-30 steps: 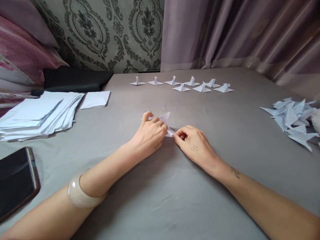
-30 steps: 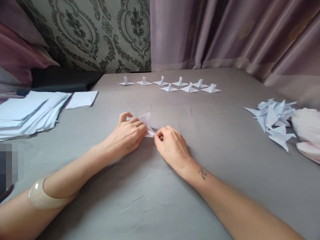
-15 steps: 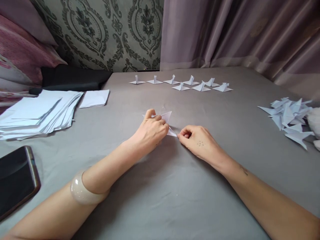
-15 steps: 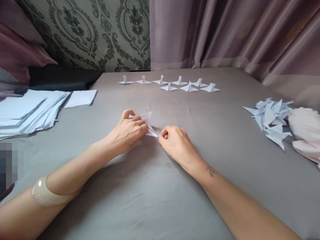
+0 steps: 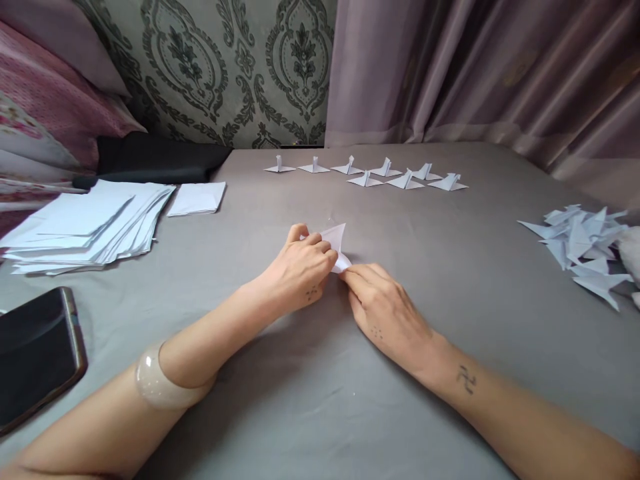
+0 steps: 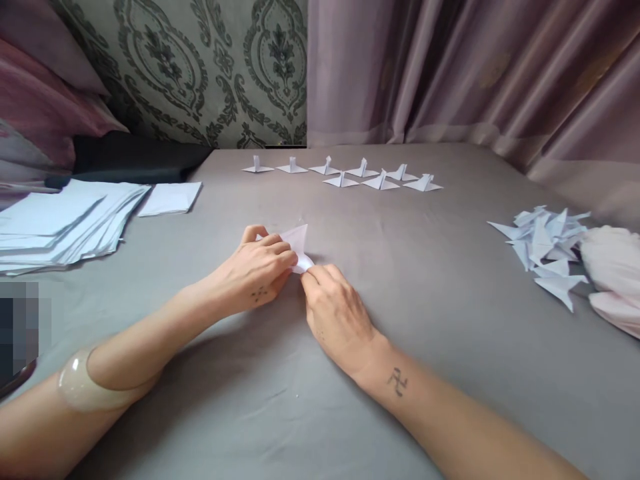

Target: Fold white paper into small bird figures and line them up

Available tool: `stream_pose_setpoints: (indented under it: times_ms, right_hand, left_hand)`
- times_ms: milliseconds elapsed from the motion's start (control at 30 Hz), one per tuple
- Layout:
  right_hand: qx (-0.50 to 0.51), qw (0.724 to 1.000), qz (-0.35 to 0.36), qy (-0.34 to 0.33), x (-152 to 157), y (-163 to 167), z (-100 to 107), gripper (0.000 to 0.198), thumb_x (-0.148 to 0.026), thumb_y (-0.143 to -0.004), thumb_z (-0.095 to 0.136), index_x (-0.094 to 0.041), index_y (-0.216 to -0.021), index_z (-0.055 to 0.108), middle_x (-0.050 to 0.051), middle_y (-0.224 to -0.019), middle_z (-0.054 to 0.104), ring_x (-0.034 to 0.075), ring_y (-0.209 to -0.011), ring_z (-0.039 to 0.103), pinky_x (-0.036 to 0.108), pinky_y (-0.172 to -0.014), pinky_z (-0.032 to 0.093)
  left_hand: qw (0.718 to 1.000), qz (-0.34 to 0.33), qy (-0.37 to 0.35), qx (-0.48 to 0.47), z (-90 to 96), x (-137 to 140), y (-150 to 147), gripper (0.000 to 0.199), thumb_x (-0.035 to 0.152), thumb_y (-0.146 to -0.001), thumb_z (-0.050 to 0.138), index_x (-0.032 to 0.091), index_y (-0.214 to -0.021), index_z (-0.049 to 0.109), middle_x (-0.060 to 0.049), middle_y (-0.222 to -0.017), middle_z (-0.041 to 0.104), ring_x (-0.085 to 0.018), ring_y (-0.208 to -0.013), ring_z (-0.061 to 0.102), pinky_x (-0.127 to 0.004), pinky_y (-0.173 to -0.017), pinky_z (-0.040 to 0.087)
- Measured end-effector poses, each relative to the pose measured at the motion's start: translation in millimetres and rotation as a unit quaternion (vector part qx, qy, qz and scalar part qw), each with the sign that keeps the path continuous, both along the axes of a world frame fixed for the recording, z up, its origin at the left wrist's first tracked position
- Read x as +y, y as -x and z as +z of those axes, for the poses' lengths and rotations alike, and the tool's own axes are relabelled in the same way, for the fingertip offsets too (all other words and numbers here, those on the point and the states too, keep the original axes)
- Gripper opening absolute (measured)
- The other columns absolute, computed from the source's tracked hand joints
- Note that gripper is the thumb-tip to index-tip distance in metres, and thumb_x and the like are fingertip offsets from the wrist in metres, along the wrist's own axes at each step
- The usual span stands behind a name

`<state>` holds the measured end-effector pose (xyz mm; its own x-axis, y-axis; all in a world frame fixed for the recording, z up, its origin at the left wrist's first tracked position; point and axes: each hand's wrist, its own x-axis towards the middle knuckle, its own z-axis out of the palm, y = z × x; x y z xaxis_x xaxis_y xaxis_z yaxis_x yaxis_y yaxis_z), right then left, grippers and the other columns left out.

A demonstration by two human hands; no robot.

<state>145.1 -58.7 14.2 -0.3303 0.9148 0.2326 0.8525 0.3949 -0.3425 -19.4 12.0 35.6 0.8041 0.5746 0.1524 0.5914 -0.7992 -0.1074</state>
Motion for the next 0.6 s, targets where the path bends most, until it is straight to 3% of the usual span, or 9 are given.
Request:
stream_pose_setpoints:
  times_ms: [200,333,500,600]
  right_hand:
    - [-0.030,0.999,0.008,-0.031,-4.4,-0.5,-2.0,0.031,0.002,-0.084,0.040,-0.017,-0.089,0.064,0.007,-0.090,0.066,0.020,-0.086,0.057,0.031,-0.077,0.045]
    - [-0.049,0.998,0.004,-0.036,-6.2,0.9,-2.6,0.029,0.002,-0.084,0.040,-0.017,-0.083,0.062,0.006,-0.086,0.065,0.020,-0.080,0.056,0.031,-0.073,0.044]
    - [-0.074,0.997,-0.003,-0.038,-7.4,2.7,-0.6,0.027,0.003,-0.081,0.042,-0.017,-0.078,0.059,0.005,-0.083,0.063,0.019,-0.078,0.056,0.031,-0.072,0.042]
    - [-0.085,0.996,-0.003,-0.040,-8.2,3.0,-0.1,0.026,0.003,-0.080,0.042,-0.017,-0.077,0.059,0.004,-0.083,0.063,0.019,-0.078,0.055,0.031,-0.070,0.042]
  left_hand:
    - [0.999,-0.012,0.006,-0.033,0.5,-3.3,22.9,0.019,0.008,-0.087,0.044,0.017,-0.088,0.061,-0.009,-0.101,0.064,-0.022,-0.093,0.053,-0.040,-0.086,0.030]
    - [0.993,-0.027,0.037,-0.105,0.0,8.5,36.5,0.019,0.022,-0.094,0.049,0.020,-0.087,0.066,-0.005,-0.101,0.067,-0.019,-0.094,0.054,-0.040,-0.089,0.027]
    - [0.979,-0.011,0.122,-0.161,-2.5,22.7,45.7,0.015,0.035,-0.089,0.060,0.026,-0.088,0.071,-0.002,-0.102,0.069,-0.018,-0.098,0.054,-0.039,-0.093,0.025]
    - [0.975,-0.018,0.129,-0.180,-3.0,25.6,47.8,0.014,0.037,-0.087,0.062,0.027,-0.086,0.072,-0.001,-0.101,0.069,-0.017,-0.097,0.054,-0.038,-0.095,0.025]
